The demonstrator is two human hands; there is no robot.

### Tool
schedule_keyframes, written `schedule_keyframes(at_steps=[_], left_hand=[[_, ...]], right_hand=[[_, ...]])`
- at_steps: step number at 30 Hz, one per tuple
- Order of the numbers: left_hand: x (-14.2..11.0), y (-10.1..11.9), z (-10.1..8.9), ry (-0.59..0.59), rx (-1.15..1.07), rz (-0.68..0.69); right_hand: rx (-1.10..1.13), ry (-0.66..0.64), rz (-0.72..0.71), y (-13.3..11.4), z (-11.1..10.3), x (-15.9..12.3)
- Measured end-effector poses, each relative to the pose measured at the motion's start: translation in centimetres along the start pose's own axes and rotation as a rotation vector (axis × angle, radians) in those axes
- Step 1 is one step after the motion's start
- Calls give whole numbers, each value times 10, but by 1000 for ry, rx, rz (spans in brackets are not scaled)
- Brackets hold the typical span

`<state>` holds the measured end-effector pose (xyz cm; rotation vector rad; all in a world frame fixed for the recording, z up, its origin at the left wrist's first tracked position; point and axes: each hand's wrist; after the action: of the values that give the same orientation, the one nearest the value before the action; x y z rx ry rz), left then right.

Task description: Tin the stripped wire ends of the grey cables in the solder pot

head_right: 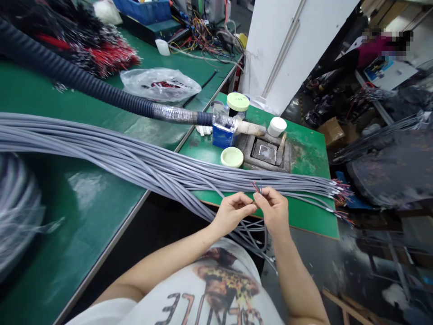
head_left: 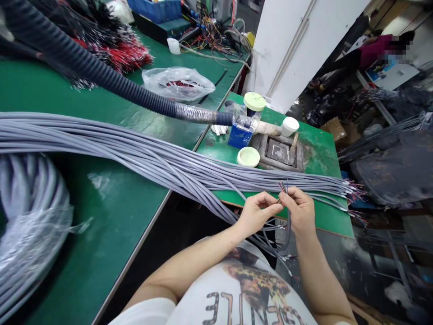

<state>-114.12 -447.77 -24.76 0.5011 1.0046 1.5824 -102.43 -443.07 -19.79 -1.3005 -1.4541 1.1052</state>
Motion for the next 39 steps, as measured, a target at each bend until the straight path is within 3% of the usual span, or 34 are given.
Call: schedule_keyframes(at_steps=[7, 9, 13, 15, 18, 20, 24, 30, 33, 39], left_hand=[[9, 23, -14, -94, 162, 117], [11, 28, -18, -129, 315, 290], [14, 35, -32, -184, 598, 829], [16, 39, -43, -107, 623, 939], [20, 42, -58, 122, 652, 949], [23, 41, -64, 183, 697, 964], [30, 34, -68, 179, 772, 987], [35, 29, -71, 130, 885, 928], [36, 31, -71, 91, 933, 915], [36, 34, -71, 66, 951, 889]], right_hand=[[-128, -78, -70, -2, -7, 4], [-149, -95, -73, -2, -8, 3], [-134, -152, -53, -4, -14, 5], [-94, -111, -59, -7, -18, 13], [-59, -34, -102, -15, -15, 36], [-111, -62, -143, -23, -6, 56], [-263, -147, -238, -29, 27, 97], [-492, -219, -461, -11, 72, 143], [-630, -248, -536, -5, 84, 152], [-872, -267, -542, -3, 91, 155]])
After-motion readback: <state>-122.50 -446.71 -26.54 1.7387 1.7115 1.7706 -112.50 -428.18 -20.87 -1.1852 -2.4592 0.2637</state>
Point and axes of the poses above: each hand's wrist, its own x-axis towards the middle knuckle, its own z-axis out of the palm, y = z × x, and after that the axes turned 12 degrees about y, right-handed
